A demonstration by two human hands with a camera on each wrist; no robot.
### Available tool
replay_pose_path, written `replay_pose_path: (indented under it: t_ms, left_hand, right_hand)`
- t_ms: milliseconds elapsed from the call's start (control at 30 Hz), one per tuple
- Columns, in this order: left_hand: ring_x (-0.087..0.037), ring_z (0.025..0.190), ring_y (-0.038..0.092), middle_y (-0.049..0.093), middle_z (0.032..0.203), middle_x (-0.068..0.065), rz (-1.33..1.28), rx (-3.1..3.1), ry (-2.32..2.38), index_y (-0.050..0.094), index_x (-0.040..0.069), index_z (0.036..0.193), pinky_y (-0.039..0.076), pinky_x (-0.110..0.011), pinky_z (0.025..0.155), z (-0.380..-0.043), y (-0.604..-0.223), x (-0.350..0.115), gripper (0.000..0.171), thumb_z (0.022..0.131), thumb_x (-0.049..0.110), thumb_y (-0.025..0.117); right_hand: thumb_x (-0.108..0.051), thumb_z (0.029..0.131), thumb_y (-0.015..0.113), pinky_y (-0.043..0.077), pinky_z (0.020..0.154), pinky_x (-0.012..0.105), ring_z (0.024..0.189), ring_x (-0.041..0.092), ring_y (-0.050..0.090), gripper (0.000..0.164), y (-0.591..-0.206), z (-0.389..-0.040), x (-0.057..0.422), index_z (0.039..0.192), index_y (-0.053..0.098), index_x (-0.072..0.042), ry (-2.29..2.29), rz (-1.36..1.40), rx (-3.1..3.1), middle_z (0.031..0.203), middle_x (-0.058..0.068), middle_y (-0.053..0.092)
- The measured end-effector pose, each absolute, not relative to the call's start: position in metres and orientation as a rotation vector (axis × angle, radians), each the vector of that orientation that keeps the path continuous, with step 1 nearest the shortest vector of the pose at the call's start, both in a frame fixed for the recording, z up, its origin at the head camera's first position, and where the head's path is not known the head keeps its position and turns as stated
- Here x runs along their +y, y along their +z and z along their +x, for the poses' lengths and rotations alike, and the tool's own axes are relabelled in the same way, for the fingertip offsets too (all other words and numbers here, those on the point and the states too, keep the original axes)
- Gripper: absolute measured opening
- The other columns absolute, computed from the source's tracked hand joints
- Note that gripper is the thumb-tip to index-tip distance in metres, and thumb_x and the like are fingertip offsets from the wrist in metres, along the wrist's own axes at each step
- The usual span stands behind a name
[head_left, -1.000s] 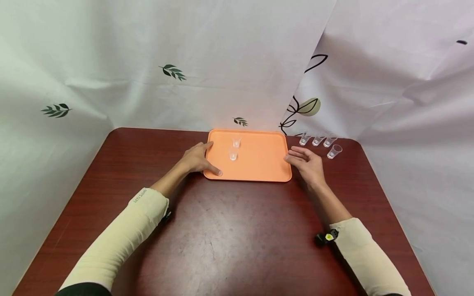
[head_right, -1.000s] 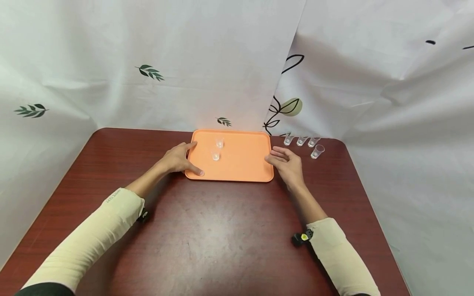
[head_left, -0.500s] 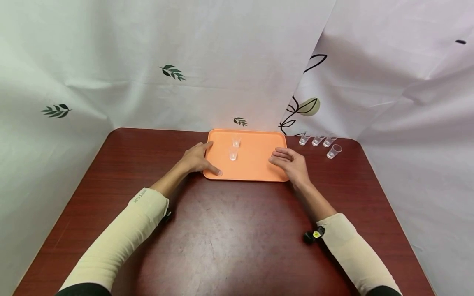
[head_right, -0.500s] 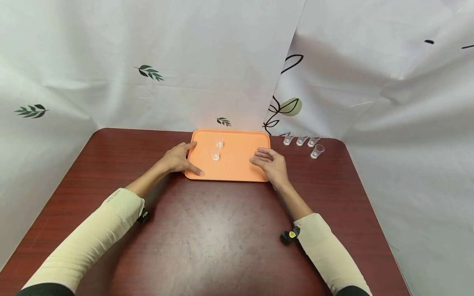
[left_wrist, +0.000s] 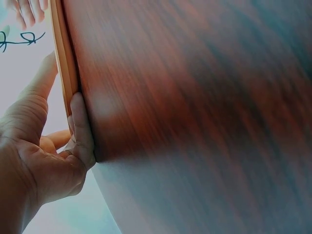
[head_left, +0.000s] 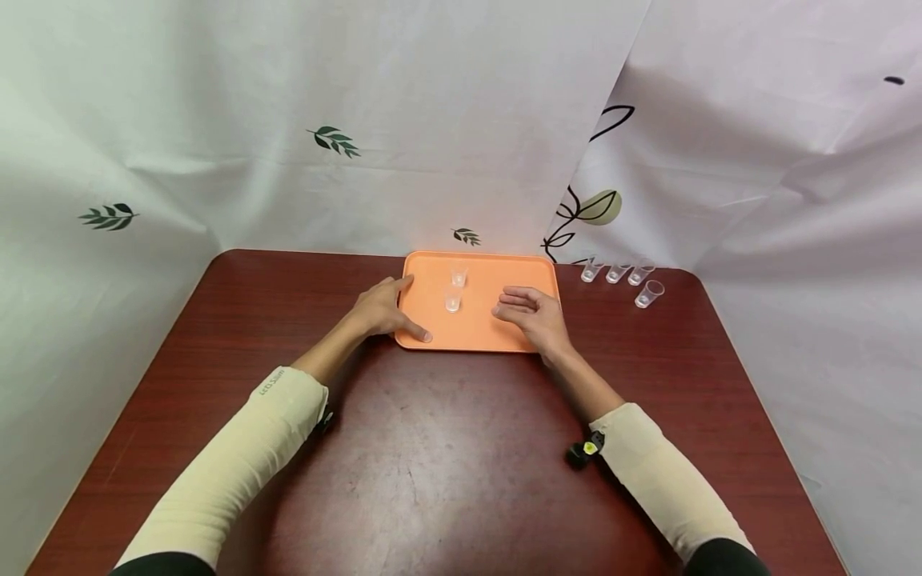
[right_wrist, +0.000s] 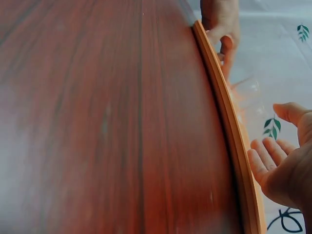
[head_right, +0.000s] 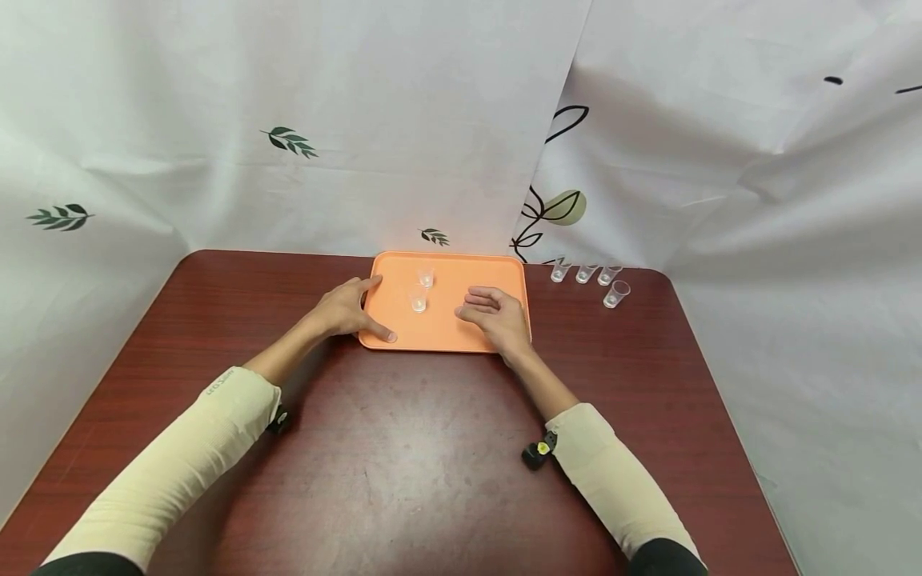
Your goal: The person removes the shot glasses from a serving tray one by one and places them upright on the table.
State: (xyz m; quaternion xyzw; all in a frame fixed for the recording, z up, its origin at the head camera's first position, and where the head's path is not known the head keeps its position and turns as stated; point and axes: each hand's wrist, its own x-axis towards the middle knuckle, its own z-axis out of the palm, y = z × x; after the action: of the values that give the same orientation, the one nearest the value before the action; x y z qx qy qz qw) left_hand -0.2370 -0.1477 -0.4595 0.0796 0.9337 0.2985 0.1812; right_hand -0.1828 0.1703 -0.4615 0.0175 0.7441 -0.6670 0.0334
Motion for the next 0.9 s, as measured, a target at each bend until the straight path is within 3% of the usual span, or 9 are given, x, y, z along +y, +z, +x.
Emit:
replay_pose_path:
  t_ms: [167,367,633,900]
  left_hand:
    - [-0.046,0.155,0.049,0.046,0.17,-0.022,0.258,2.646,0.823,0.028,0.015,0.181,0.043,-0.063,0.128,-0.231,-0.453,-0.145,0.14,0.071,0.051,0.107]
    - [-0.044,0.153,0.051,0.049,0.167,-0.021,0.247,2.645,0.833,0.032,0.016,0.18,0.043,-0.062,0.127,-0.235,-0.458,-0.146,0.145,0.065,0.057,0.109]
    - [-0.043,0.149,0.054,0.052,0.165,-0.02,0.233,2.647,0.845,0.034,0.018,0.18,0.046,-0.062,0.125,-0.242,-0.465,-0.148,0.149,0.059,0.061,0.11]
    - [-0.047,0.152,0.051,0.046,0.169,-0.024,0.242,2.633,0.812,0.028,0.014,0.181,0.043,-0.064,0.127,-0.234,-0.453,-0.146,0.142,0.071,0.056,0.107]
  right_hand:
    - [-0.011,0.096,0.09,0.063,0.096,0.02,0.114,0.011,0.079,0.056,-0.464,-0.187,0.156,0.147,0.071,0.003,-2.05,0.026,2.271,0.143,0.026,0.076]
    - [-0.009,0.096,0.089,0.064,0.099,0.023,0.127,0.027,0.078,0.053,-0.468,-0.19,0.139,0.145,0.072,0.004,-2.066,-0.012,2.249,0.142,0.026,0.076]
    - [-0.007,0.096,0.088,0.065,0.103,0.03,0.131,0.035,0.077,0.052,-0.466,-0.192,0.121,0.145,0.073,0.003,-2.074,-0.072,2.23,0.143,0.025,0.076]
    - [-0.008,0.095,0.09,0.062,0.112,0.041,0.136,0.037,0.074,0.057,-0.466,-0.197,0.11,0.148,0.071,0.001,-2.059,-0.096,2.233,0.144,0.024,0.075]
